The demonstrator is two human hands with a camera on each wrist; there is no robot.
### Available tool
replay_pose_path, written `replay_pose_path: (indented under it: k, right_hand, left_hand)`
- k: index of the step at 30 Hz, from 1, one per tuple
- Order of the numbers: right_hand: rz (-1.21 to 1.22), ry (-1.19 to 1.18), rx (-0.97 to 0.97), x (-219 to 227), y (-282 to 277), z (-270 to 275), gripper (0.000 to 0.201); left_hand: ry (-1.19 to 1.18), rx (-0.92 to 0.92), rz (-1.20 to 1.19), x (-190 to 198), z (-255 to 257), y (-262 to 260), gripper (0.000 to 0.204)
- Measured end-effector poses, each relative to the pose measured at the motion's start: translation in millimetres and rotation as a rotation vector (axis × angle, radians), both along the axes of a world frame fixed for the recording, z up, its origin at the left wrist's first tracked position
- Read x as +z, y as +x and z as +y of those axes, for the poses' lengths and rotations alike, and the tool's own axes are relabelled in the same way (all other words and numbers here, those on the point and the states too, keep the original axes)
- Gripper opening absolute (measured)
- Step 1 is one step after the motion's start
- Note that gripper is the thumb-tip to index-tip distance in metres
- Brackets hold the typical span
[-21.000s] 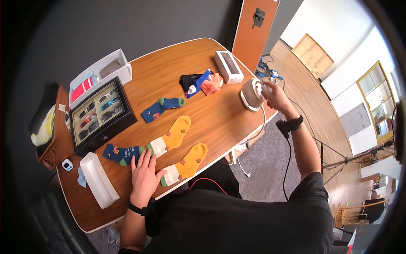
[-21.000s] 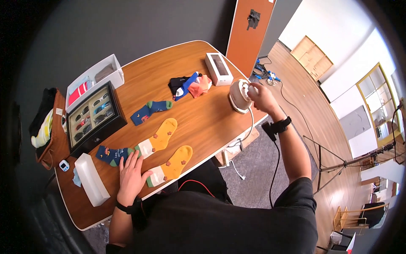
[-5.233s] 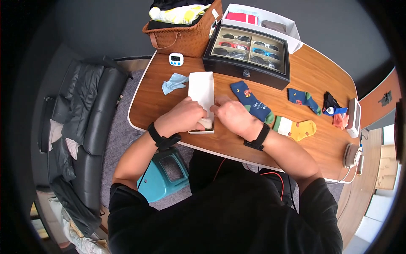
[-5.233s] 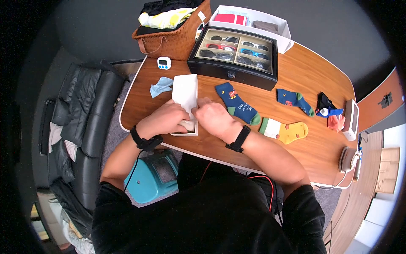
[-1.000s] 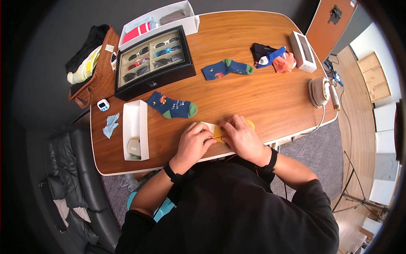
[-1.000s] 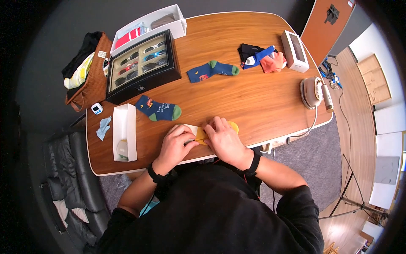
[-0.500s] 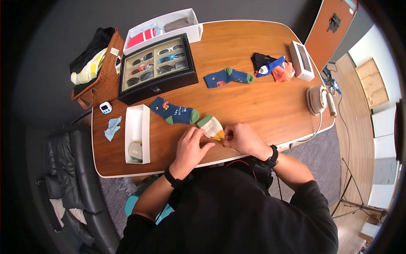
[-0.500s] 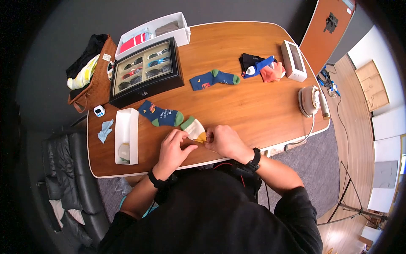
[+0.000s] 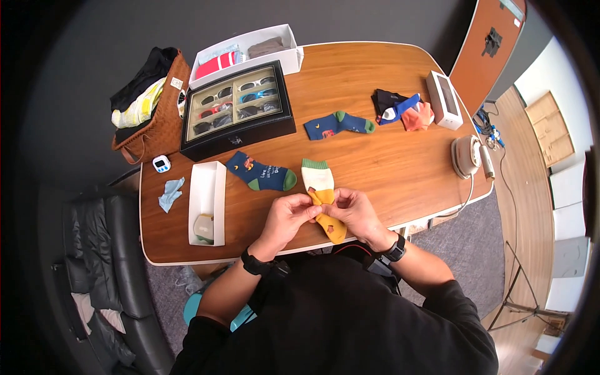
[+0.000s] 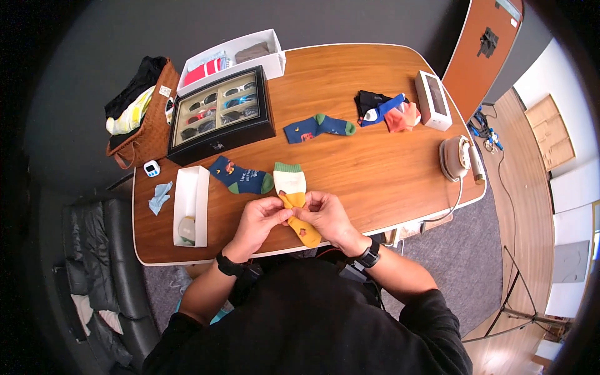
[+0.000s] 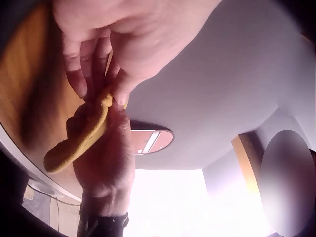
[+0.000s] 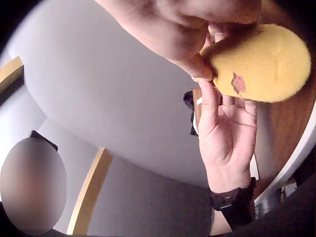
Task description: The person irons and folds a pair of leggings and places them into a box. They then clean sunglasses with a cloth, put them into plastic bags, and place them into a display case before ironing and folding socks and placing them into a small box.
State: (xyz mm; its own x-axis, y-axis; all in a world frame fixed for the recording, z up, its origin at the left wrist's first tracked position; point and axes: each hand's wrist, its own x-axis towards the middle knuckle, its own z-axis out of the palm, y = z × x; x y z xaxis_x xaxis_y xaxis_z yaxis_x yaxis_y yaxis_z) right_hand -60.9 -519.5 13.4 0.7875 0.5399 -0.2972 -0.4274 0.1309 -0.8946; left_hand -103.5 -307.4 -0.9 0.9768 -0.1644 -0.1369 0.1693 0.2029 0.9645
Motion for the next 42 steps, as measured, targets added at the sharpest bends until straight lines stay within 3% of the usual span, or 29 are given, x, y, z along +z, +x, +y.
replay_pose_path:
  k: [8,13,16,24,28,32,39,42]
  right_hand:
    - [0.165,0.195,-0.053,1.1,-2.0,0.9,0.020]
    - [0.117,0.136,0.058,25.9,-1.2,-3.2,0.021]
    - [0.014,0.099,0.069,4.7,2.0,-3.5,0.017]
    - [-0.081,0.081,0.020,8.7,-2.0,-2.8,0.022]
    - [-0.081,0.146,-0.025,1.3,-3.5,-7.3,0.012]
    - [-0.166,0.204,0.011,11.0,-4.5,-7.4,0.024]
    - [-0.264,0.159,0.002,15.1,-7.1,-10.5,0.028]
    - [-0.284,0.135,0.000,16.3,-8.2,-10.2,0.031]
  left_hand:
    - [0.061,-0.042,0.027,15.7,14.4,-0.2,0.015]
    - [0.056,-0.032,0.002,19.8,19.6,-0.6,0.016]
    - [0.072,-0.045,-0.012,20.3,23.1,2.8,0.018]
    - [0.071,-0.044,-0.026,20.3,20.4,-0.3,0.018]
    - [0.024,0.008,-0.207,20.9,21.0,-2.4,0.017]
    - [0.081,0.023,-0.376,27.9,17.7,-1.7,0.025]
    - [0.161,-0.028,-0.414,29.3,18.2,-2.3,0.024]
    - [0.085,-0.036,-0.282,32.0,16.7,-4.5,0.025]
